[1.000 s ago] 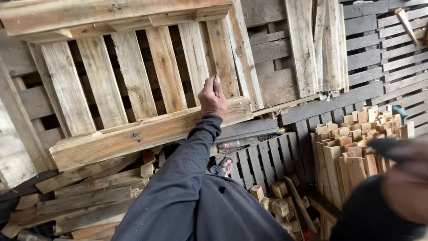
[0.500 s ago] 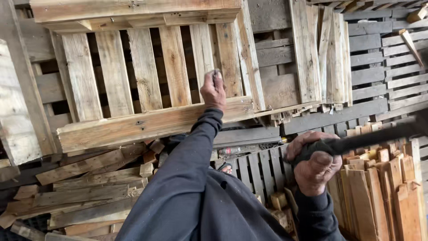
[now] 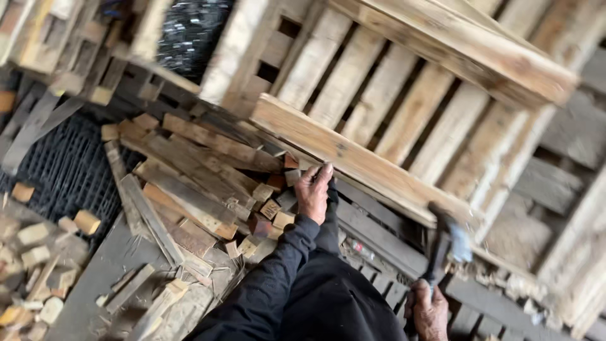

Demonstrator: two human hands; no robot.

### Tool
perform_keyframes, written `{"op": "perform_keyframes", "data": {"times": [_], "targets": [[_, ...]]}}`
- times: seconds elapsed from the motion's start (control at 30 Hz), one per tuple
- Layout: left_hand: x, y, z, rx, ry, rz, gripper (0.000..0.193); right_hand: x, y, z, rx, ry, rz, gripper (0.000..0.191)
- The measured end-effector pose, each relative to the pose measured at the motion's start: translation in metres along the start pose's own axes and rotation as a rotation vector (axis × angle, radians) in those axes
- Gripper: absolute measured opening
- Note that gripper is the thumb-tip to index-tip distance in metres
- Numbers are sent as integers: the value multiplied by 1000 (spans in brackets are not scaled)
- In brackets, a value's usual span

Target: The person repairs wooden pallets by nailing loose slats back onto the pallet frames. They take handfuls of nails from a wooden nail box, position nails on the slats, and drive them in with a hammer, repositioning boards between nails.

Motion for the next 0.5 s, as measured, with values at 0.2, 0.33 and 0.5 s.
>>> {"op": "perform_keyframes", "data": {"times": [0.2, 0.33, 0.5], "targets": [[-107, -51, 64, -397, 426, 289, 23, -25, 87, -125, 351, -71, -229, 44], [-153, -50, 79, -336, 529, 343, 18, -42, 133, -207, 433, -487, -461, 46], [-166, -45, 74, -443, 574, 417, 15, -77, 168, -250, 871, -636, -550, 54]]}}
Point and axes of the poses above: each hand's wrist, its own x-axis away from the middle knuckle, its own y-axis out of the palm, z = x × y, the point moved 3 cm from there along -x, towards the middle knuckle, and after that the axes turned 7 degrees about x, right-handed, at the moved point
